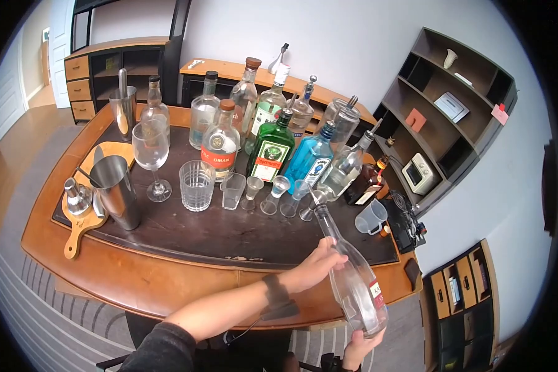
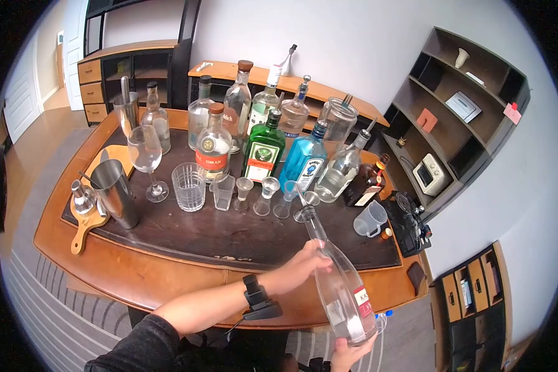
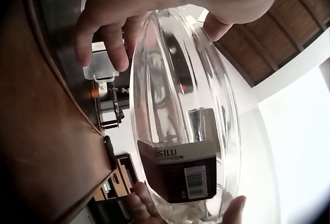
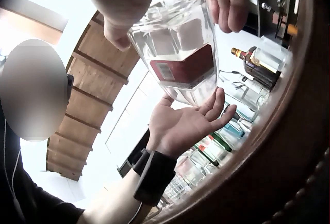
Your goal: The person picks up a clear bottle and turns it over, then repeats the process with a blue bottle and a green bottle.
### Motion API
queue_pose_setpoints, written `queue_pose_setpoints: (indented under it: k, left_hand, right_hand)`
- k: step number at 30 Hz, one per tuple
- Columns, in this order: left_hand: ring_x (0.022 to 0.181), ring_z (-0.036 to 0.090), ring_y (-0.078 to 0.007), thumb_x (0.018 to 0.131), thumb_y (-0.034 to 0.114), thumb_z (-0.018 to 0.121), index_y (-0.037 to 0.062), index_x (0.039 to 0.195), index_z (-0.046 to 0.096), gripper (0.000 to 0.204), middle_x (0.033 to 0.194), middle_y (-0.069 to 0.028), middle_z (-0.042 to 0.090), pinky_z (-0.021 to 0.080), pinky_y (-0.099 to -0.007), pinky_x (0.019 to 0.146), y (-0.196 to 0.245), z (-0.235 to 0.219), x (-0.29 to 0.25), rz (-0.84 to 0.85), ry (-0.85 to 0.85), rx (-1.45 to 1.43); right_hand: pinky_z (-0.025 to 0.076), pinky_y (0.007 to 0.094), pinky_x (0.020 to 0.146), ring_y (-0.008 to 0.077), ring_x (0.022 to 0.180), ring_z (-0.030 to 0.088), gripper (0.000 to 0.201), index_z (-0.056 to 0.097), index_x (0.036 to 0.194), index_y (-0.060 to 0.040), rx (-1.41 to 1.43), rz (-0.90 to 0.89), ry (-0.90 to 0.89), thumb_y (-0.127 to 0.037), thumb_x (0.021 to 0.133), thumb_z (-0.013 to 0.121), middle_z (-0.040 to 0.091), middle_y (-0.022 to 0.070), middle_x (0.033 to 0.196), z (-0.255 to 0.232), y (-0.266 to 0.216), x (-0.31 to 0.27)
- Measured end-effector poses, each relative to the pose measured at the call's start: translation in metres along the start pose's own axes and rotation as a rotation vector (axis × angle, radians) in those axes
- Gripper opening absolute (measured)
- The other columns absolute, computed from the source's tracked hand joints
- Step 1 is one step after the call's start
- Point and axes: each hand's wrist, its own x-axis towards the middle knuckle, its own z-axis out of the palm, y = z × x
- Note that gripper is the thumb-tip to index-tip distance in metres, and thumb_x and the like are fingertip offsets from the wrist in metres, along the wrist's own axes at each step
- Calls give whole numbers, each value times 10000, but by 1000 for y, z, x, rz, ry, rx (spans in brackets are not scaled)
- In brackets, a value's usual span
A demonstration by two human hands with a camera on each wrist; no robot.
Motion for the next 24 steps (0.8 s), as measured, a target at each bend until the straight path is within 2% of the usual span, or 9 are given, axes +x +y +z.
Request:
queue_pose_setpoints:
  k: [2,5,11,14,16,18,20,23,24]
  left_hand:
    - [1007,582,-174,941,253,552,-18,1276,297,500,1088,-115,522,422,-317,911,1,-1,0,5,-20,40]
    - [989,588,-165,949,287,556,-27,1270,294,520,1043,-112,554,431,-316,901,-10,-7,8,70,-31,138]
    - [944,594,-147,946,323,576,-38,1274,273,574,1036,-122,578,439,-293,881,-6,-4,2,70,4,92]
    - [911,597,-147,941,340,582,-30,1280,269,591,1032,-125,579,448,-293,857,-3,-2,0,81,50,166]
    - [891,595,-146,939,359,582,-27,1281,273,602,1025,-124,577,453,-295,839,-2,-1,0,82,63,169]
    - [875,593,-145,937,375,582,-26,1283,279,610,1016,-121,576,457,-297,824,-1,0,-1,86,72,169]
    - [864,592,-141,935,389,582,-27,1284,287,618,1003,-118,576,460,-297,813,1,0,-1,92,79,167]
    - [858,591,-140,932,386,588,-31,1285,291,622,981,-109,576,466,-290,794,3,-1,-1,58,89,257]
    - [860,591,-139,932,382,590,-33,1285,292,621,983,-110,578,469,-288,787,3,0,-1,61,87,238]
  right_hand:
    - [416,357,926,215,1085,518,924,415,1294,70,7,20,23,-580,721,736,511,125,1192,1,-3,2]
    - [467,343,879,232,1063,552,892,398,1311,59,54,48,-63,-555,749,720,508,134,1227,-3,-6,7]
    - [557,300,630,260,1038,584,905,323,1375,10,151,27,-39,-546,768,699,474,140,1319,10,-15,13]
    - [534,284,540,248,1031,581,957,256,1420,-28,197,152,-38,-531,752,721,454,132,1334,17,-36,12]
    - [456,370,831,272,1131,514,1094,179,1443,-28,157,154,-56,-531,685,786,429,164,1325,17,-36,9]
    - [412,415,983,285,1188,473,1174,132,1456,-25,113,108,-80,-482,639,839,412,178,1324,15,-30,7]
    - [403,419,995,284,1204,456,1198,114,1460,-19,64,13,-111,-384,614,880,403,174,1329,14,-23,9]
    - [383,363,992,236,1176,455,1027,180,1449,-29,17,8,-101,-160,647,806,418,117,1291,16,-28,8]
    - [376,368,1002,238,1179,453,1020,181,1447,-25,14,16,-96,-143,644,798,417,121,1291,16,-29,8]
